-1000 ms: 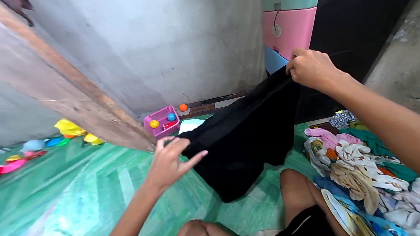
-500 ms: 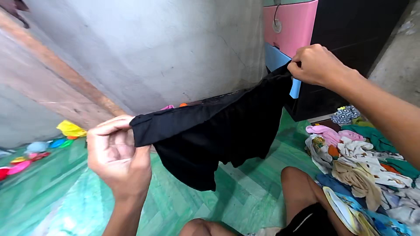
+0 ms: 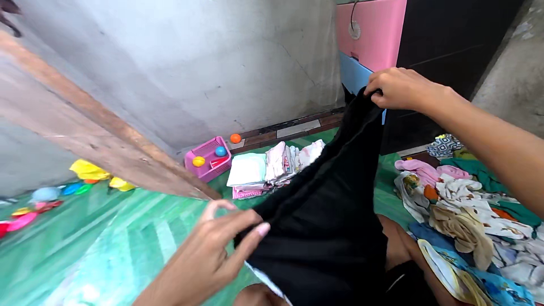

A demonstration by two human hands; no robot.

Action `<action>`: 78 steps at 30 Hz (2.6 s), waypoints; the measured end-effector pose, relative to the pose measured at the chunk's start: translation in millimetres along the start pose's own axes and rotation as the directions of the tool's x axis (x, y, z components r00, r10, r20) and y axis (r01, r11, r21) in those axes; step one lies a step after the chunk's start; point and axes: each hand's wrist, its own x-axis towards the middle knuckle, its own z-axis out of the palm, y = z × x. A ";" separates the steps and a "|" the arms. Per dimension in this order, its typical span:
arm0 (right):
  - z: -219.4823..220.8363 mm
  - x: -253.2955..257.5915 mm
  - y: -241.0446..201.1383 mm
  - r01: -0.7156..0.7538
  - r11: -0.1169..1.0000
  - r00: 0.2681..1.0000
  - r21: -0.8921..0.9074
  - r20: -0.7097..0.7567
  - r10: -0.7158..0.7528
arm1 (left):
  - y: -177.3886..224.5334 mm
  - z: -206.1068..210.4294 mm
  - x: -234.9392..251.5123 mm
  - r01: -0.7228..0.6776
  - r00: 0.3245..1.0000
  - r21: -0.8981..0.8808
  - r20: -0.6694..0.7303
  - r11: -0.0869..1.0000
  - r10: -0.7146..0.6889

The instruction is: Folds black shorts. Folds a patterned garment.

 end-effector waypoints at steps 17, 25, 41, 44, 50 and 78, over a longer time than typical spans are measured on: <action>19.7 -55.4 11.0 0.205 0.971 0.943 0.122 -0.291 -0.162 | -81.1 -5.9 -20.0 0.210 0.976 0.665 -0.192 0.716 -0.107; 5.2 -59.1 0.0 0.135 0.730 0.991 0.670 -0.088 -0.102 | -82.1 -4.7 -45.1 0.445 0.856 -0.170 -0.209 0.879 -0.474; 52.1 -52.0 -145.1 -0.307 0.274 0.951 0.912 0.302 0.061 | -27.9 61.6 27.0 0.465 0.809 -0.380 -0.185 0.800 -0.558; 41.0 -56.0 -186.9 -0.163 0.271 0.975 0.949 0.198 -0.106 | 6.5 76.6 46.4 0.432 0.845 -0.235 -0.234 0.871 -0.482; 36.3 -77.0 -186.1 0.159 0.304 0.987 0.939 -0.152 -0.046 | -7.2 68.2 34.8 0.275 0.890 -0.407 -0.236 0.871 -0.391; 70.3 -43.2 -176.6 0.163 0.175 0.924 0.971 -0.088 -0.372 | -21.8 -1.0 -19.2 0.032 0.851 -0.480 -0.447 0.877 -0.276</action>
